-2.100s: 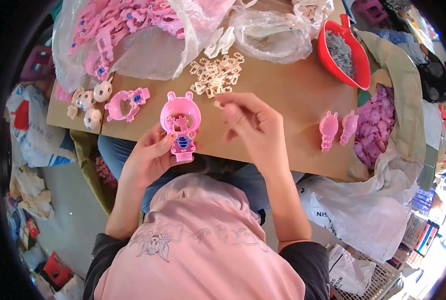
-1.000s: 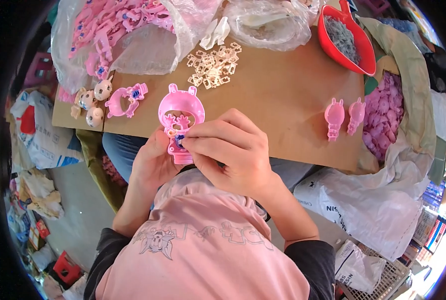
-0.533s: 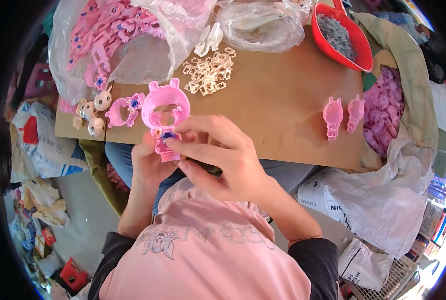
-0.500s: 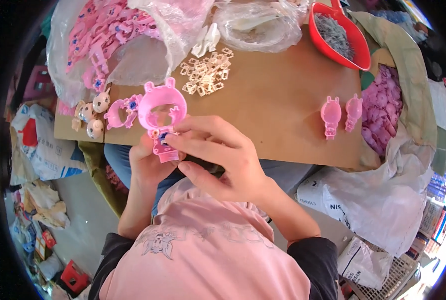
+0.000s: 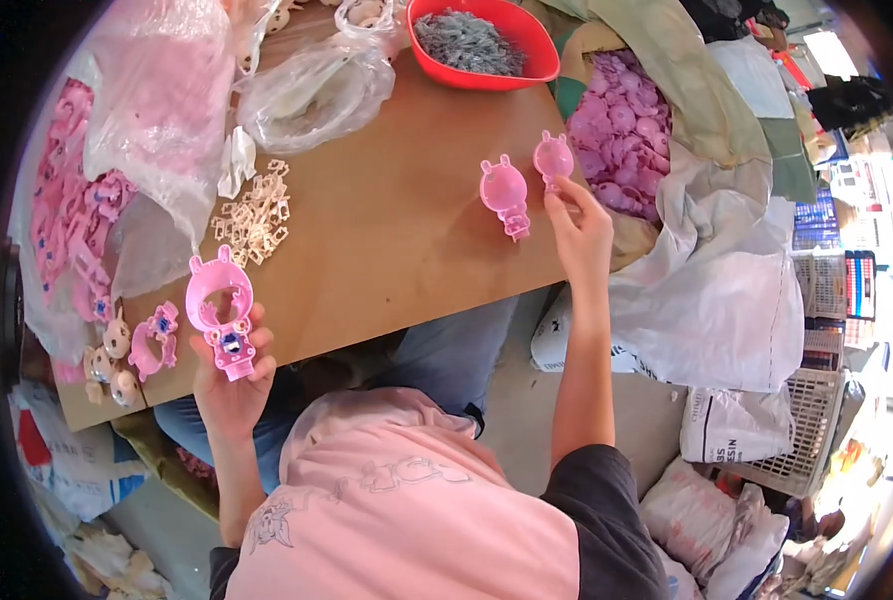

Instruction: Assembling pink plastic toy pig characters by inserting the face part and securing the back housing.

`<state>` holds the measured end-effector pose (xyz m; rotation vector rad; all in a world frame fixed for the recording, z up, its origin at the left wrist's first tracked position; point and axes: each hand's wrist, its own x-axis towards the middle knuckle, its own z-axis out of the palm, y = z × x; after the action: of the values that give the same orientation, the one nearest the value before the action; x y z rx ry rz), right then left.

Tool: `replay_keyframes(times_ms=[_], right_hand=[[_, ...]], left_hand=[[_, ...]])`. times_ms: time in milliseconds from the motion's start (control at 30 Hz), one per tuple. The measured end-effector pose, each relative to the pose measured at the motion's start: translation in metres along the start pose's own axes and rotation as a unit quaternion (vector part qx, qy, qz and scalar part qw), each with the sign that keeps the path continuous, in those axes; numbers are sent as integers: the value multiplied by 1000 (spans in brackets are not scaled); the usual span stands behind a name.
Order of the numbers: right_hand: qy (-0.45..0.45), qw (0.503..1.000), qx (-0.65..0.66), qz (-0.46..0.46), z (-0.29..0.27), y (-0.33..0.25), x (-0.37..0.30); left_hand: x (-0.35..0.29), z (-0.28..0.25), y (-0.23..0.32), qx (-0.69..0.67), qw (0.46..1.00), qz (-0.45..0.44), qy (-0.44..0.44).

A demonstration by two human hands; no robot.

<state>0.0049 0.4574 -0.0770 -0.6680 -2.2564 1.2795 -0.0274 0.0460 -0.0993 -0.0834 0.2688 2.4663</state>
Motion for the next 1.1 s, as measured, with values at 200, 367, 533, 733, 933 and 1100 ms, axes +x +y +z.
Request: replay_keyframes(times_ms=[200, 367, 533, 733, 933, 1100], right_hand=[[-90, 987, -125, 45, 36, -6, -1], [-164, 985, -48, 3, 68, -12, 4], [-98, 983, -118, -100, 86, -67, 37], [-160, 915, -6, -371, 178, -164, 130], [-287, 805, -319, -409, 277, -191, 203], [-512, 534, -598, -308, 307, -155, 270]], left_hand=[[-3, 8, 9, 68, 997, 28, 2], [-2, 16, 7, 75, 997, 27, -3], [-8, 18, 11, 106, 993, 48, -12], [-10, 21, 16, 121, 992, 43, -1], [-14, 22, 17, 113, 992, 48, -8], [-20, 18, 23, 102, 992, 64, 38]])
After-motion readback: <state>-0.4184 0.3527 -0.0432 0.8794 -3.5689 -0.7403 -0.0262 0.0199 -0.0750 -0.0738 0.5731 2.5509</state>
